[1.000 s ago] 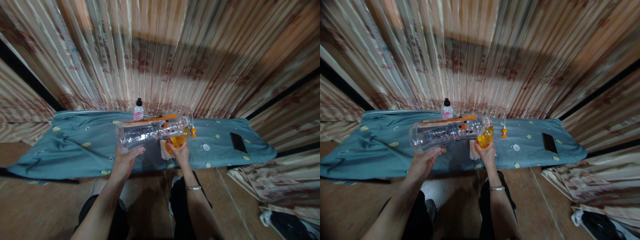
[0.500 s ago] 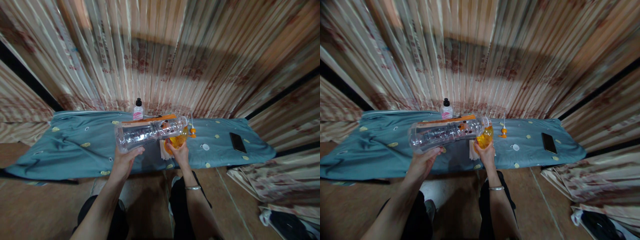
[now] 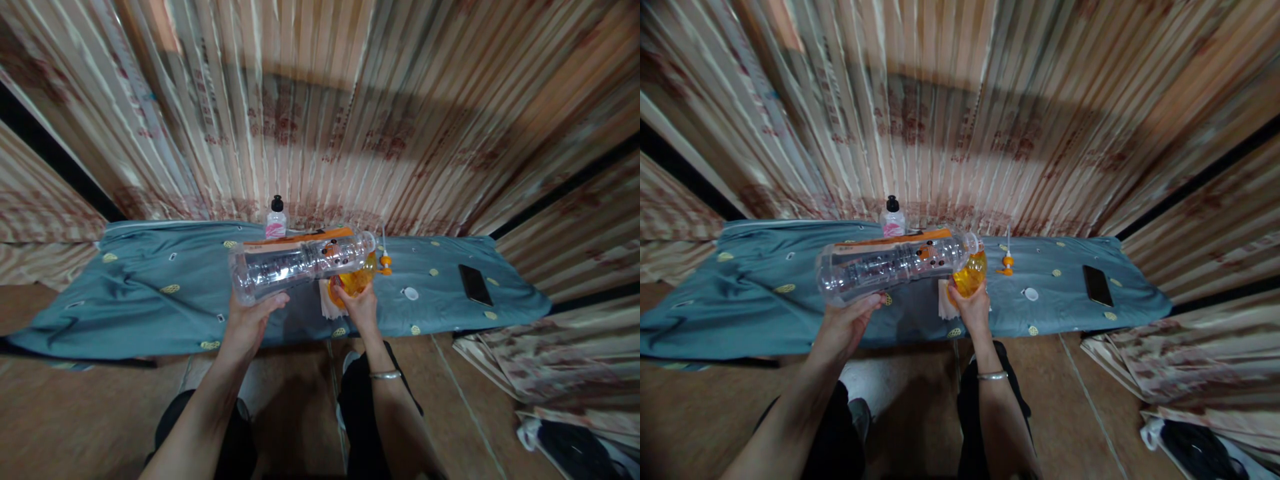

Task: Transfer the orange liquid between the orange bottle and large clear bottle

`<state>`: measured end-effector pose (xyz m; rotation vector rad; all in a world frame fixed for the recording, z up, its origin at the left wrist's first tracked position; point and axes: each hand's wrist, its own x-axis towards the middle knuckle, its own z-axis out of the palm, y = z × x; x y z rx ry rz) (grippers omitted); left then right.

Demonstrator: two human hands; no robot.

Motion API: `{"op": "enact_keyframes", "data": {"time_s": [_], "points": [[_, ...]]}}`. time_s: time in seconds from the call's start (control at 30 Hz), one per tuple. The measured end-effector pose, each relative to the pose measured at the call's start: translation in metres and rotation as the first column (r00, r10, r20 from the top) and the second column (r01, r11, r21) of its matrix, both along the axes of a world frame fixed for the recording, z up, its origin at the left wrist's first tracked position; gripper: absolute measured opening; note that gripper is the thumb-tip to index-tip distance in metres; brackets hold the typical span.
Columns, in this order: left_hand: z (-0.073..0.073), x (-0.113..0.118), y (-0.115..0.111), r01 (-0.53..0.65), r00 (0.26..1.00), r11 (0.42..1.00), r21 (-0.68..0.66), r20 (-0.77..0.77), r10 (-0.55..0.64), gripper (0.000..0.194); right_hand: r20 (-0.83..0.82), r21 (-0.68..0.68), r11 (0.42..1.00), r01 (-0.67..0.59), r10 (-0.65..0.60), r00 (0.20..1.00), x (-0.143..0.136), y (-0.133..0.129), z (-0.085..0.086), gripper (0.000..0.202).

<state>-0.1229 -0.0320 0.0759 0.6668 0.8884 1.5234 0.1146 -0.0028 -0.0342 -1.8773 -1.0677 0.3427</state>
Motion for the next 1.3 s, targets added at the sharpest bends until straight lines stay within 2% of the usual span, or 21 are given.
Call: {"op": "enact_keyframes", "data": {"time_s": [0.37,0.73,1.3], "points": [[-0.0010,0.0003,0.0003,-0.008,1.000,1.000,-0.006,-0.019,0.008,0.067,0.011,-0.028,0.999,0.018,-0.018,1.000,0.0003,-0.0005,-0.0004,0.080],[0.0057,0.0031,-0.0005,-0.043,0.999,0.997,-0.061,-0.005,0.043,0.068,-0.004,-0.007,1.000,0.013,-0.013,1.000,-0.0016,0.0000,0.0008,0.078],[0.0022,0.0003,-0.0006,-0.011,1.000,1.000,0.004,-0.020,0.011,0.067,-0.006,0.015,1.000,0.007,-0.007,1.000,-0.0011,-0.0014,0.0019,0.074]]}}
